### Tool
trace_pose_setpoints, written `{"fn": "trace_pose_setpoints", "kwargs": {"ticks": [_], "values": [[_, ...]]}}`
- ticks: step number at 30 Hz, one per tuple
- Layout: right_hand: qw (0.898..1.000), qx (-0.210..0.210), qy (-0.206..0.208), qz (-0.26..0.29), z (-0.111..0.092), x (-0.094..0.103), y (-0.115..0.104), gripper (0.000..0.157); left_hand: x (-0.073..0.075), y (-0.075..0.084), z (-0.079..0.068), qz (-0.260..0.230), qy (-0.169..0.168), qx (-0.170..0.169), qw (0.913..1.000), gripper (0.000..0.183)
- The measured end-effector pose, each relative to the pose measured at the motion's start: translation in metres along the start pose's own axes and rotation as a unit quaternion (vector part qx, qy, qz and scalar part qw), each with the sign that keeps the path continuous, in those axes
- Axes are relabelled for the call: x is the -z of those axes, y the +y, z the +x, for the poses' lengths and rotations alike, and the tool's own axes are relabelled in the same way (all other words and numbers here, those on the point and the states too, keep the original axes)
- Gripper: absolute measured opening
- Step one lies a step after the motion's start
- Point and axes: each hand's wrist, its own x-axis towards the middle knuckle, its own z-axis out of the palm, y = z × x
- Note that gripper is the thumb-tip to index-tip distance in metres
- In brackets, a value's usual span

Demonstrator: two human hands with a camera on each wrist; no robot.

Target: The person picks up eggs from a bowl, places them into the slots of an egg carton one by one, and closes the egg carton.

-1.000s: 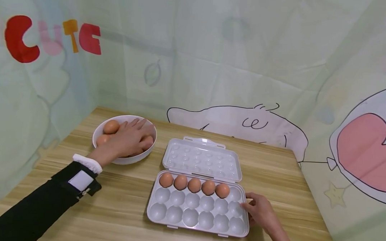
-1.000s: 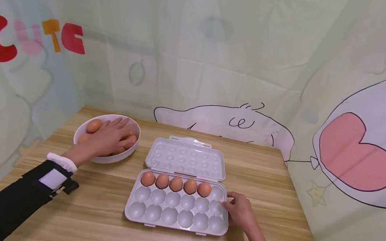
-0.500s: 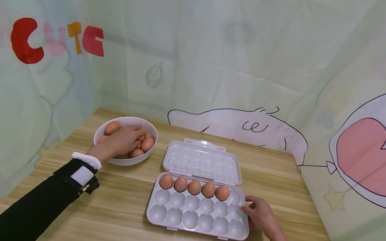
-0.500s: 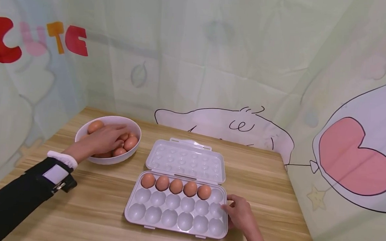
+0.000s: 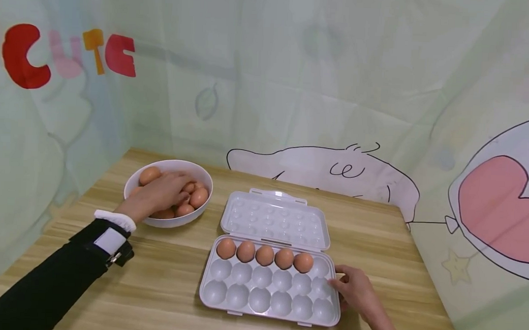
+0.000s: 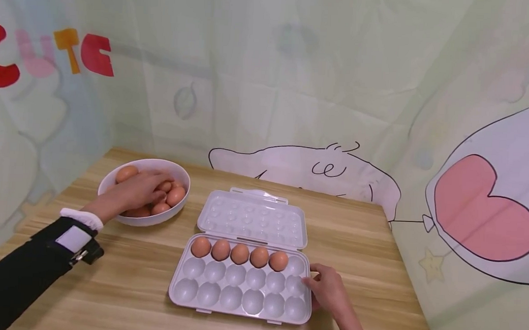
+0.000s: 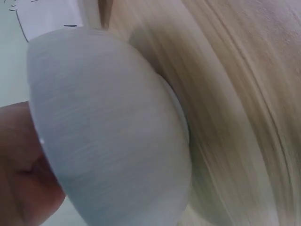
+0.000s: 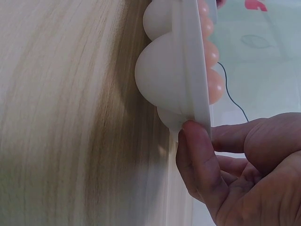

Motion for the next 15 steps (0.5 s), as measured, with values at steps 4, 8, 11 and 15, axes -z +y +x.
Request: {"fn": "trace_pose_setpoints", "kwargs": {"ticks": [4, 8, 11, 15], "values": [[1.0, -0.008, 0.004, -0.003, 0.0, -0.001, -0.001, 0.036, 0.008, 0.011, 0.0, 0.086, 0.045, -0.046, 0.9942, 0.035], [1.0, -0.004, 0.005, 0.0, 0.0, -0.001, -0.002, 0.037, 0.012, 0.034, 0.001, 0.044, 0.064, -0.029, 0.9966, 0.045], [1.0, -0.004, 0.003, 0.001, 0.0, -0.001, -0.001, 0.037, 0.009, 0.058, 0.001, 0.011, 0.068, -0.04, 0.9968, 0.045], [1.0, -0.003, -0.004, 0.008, -0.002, -0.001, 0.0, 0.037, 0.0, 0.09, 0.0, -0.017, 0.073, -0.098, 0.9924, 0.045]]}}
